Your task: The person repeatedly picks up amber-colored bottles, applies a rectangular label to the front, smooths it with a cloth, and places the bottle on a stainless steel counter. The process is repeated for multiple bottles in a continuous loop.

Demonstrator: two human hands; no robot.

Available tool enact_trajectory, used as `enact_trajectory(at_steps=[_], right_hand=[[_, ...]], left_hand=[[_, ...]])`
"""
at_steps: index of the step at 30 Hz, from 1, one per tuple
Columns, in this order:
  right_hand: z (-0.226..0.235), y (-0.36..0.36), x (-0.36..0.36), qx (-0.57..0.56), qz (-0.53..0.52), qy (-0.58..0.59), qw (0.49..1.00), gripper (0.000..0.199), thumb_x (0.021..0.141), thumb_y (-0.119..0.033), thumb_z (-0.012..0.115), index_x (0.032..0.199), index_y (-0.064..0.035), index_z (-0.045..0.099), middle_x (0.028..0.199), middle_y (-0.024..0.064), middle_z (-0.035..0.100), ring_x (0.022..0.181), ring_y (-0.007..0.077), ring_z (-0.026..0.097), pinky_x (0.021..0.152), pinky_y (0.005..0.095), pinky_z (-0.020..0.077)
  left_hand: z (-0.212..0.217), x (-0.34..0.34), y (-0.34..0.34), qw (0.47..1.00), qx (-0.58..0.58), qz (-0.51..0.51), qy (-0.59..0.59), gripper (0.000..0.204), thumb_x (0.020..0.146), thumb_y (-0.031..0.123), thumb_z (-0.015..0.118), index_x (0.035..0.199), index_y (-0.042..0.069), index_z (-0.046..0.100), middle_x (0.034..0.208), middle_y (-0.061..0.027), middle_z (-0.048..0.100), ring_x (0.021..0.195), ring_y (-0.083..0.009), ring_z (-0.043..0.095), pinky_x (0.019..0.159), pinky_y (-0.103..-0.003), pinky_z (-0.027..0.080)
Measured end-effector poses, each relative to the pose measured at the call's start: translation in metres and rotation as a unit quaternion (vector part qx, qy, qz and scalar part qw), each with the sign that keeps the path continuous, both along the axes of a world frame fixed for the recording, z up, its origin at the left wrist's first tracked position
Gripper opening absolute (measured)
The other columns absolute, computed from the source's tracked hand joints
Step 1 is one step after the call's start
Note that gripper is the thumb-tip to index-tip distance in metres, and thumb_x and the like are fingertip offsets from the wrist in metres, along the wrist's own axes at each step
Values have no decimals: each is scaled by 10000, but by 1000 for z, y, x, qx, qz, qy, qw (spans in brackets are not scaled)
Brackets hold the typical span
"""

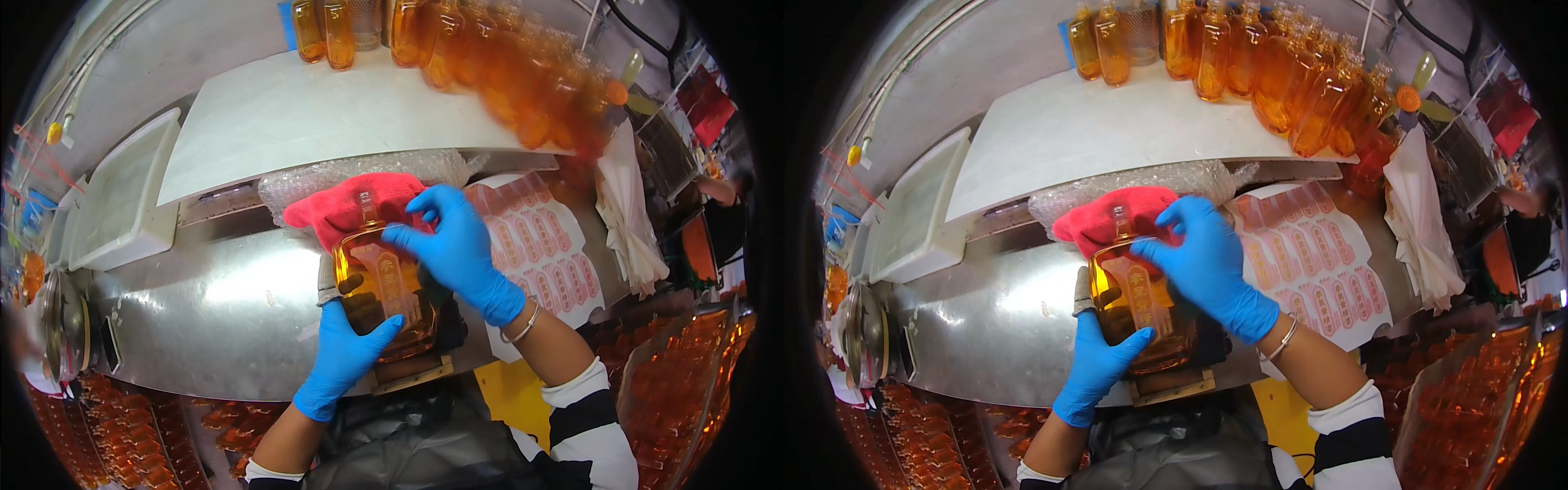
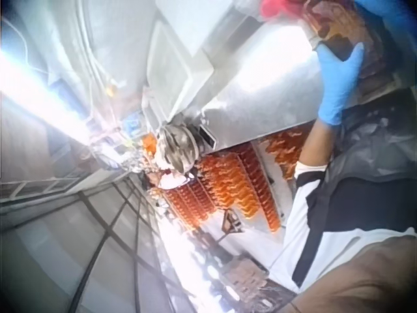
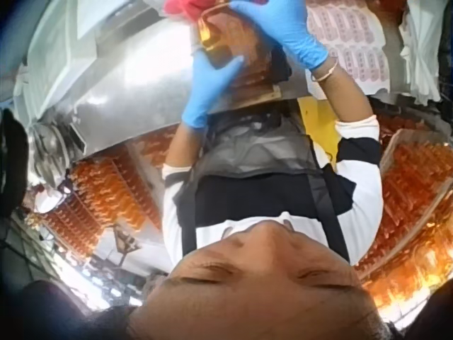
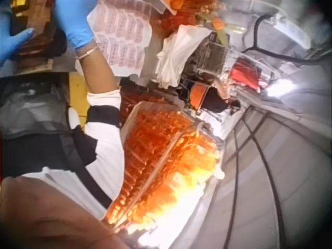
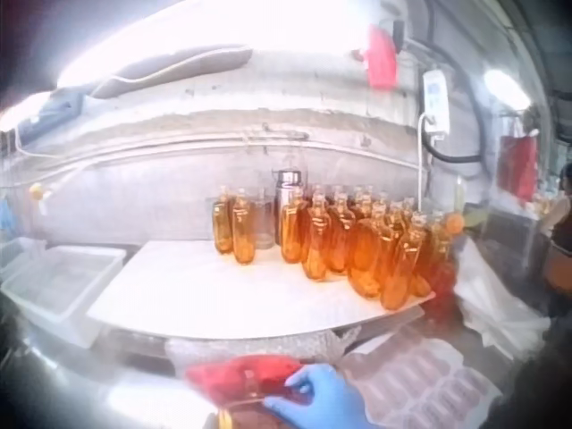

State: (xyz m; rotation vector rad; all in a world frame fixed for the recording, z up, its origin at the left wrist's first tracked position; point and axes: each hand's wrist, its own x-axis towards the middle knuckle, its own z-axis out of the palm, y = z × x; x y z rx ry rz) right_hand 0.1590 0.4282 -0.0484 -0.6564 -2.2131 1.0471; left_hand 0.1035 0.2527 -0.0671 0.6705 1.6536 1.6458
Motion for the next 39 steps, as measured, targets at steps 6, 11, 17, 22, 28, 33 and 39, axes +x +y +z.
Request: enact_trajectory(at_steps=[6, 11, 17, 22, 28, 33, 39], right_hand=[[-23, -29, 58, -235, -9, -81, 968, 408, 709, -234, 777, 711, -90, 395, 666, -17, 376, 630, 62, 359, 551, 216, 347], [-36, -59, 63, -232, -54, -54, 970, 463, 673, -229, 808, 700, -110, 362, 653, -35, 326, 600, 55, 317, 519, 216, 323], [-36, -56, 65, -294, -62, -54, 952, 424, 685, -266, 791, 681, -64, 417, 678, 29, 410, 582, 115, 405, 552, 278, 398], [-40, -57, 65, -286, -58, -38, 956, 420, 684, -260, 790, 679, -66, 418, 671, 25, 407, 581, 113, 409, 546, 277, 396], [-39, -55, 66, -285, -44, -49, 956, 413, 686, -257, 789, 672, -69, 422, 659, 20, 413, 579, 107, 407, 547, 271, 394], [-36, -35, 70, -433, -24, 4, 901, 298, 781, -292, 702, 692, -111, 482, 627, -27, 419, 603, 46, 371, 540, 229, 357], [-38, 13, 94, -674, -204, 166, 690, 351, 890, -411, 521, 958, -71, 578, 837, 35, 579, 724, 128, 544, 623, 239, 459]], left_hand=[[7, -34, 24, 994, 32, 18, -103, 636, 764, 117, 695, 1265, -20, 328, 1152, -144, 504, 1040, -206, 533, 862, -321, 467], [-4, -41, 35, 994, -9, 47, -96, 530, 772, 131, 696, 1189, -16, 405, 1107, -132, 539, 974, -193, 562, 821, -307, 483], [-4, -39, 38, 996, -19, 66, -55, 492, 794, 170, 681, 1175, -16, 431, 1074, -120, 553, 955, -184, 563, 808, -310, 482], [-2, -37, 39, 994, -31, 81, -64, 483, 808, 180, 667, 1181, -14, 431, 1068, -113, 553, 945, -184, 565, 804, -306, 482], [1, -35, 39, 994, -21, 80, -75, 486, 807, 188, 671, 1176, -15, 428, 1072, -113, 552, 947, -188, 564, 806, -309, 481], [-6, -39, 31, 994, -76, 61, -44, 574, 793, 211, 684, 1230, -13, 387, 1111, -137, 532, 1002, -205, 542, 840, -320, 468], [-10, -12, -4, 999, -38, -3, -32, 798, 758, 151, 703, 1370, 20, 208, 1282, -172, 392, 1164, -252, 436, 948, -359, 407]])
